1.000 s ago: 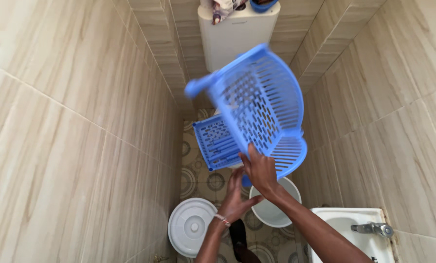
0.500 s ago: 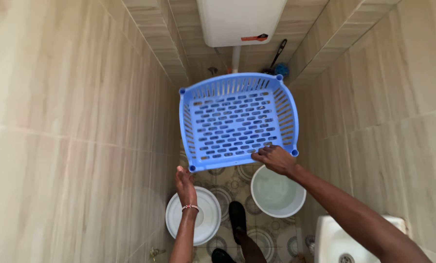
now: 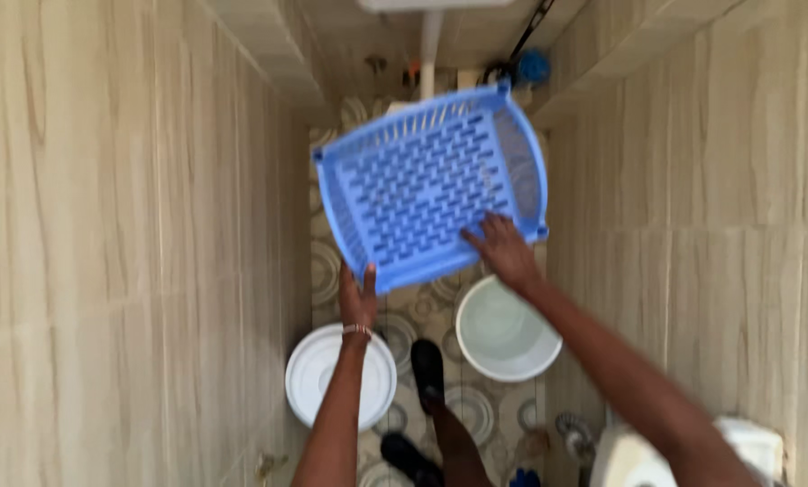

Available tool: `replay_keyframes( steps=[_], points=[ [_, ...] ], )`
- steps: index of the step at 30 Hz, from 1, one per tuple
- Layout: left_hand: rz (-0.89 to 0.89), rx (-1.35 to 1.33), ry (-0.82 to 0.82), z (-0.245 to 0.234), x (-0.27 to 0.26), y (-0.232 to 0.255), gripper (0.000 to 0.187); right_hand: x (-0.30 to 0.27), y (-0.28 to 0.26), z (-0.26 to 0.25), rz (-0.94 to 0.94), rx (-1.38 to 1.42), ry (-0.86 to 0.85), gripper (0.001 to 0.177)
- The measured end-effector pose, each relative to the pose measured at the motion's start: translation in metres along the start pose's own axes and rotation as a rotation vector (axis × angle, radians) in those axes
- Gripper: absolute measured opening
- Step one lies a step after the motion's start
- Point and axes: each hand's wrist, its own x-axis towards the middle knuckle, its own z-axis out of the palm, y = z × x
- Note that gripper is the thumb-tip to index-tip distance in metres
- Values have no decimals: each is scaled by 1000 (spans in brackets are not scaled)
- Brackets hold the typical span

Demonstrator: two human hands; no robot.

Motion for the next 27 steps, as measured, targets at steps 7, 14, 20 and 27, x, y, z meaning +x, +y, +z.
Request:
replay_keyframes(
  steps=[7, 14, 20, 27],
  points=[
    [-161, 75, 47, 10, 5, -16, 49, -63, -127, 28, 1038, 909, 116, 39],
    [-23, -117, -109, -3, -5, 1, 77, -59, -125, 168, 1283, 2228, 249, 45],
    [-172, -141, -110, -12, -61, -6, 93, -50, -122, 222, 1216, 2492, 772, 29],
    [-445, -196, -59, -20, -141, -11, 93, -49, -111, 221, 1327, 2571, 783, 29]
  ],
)
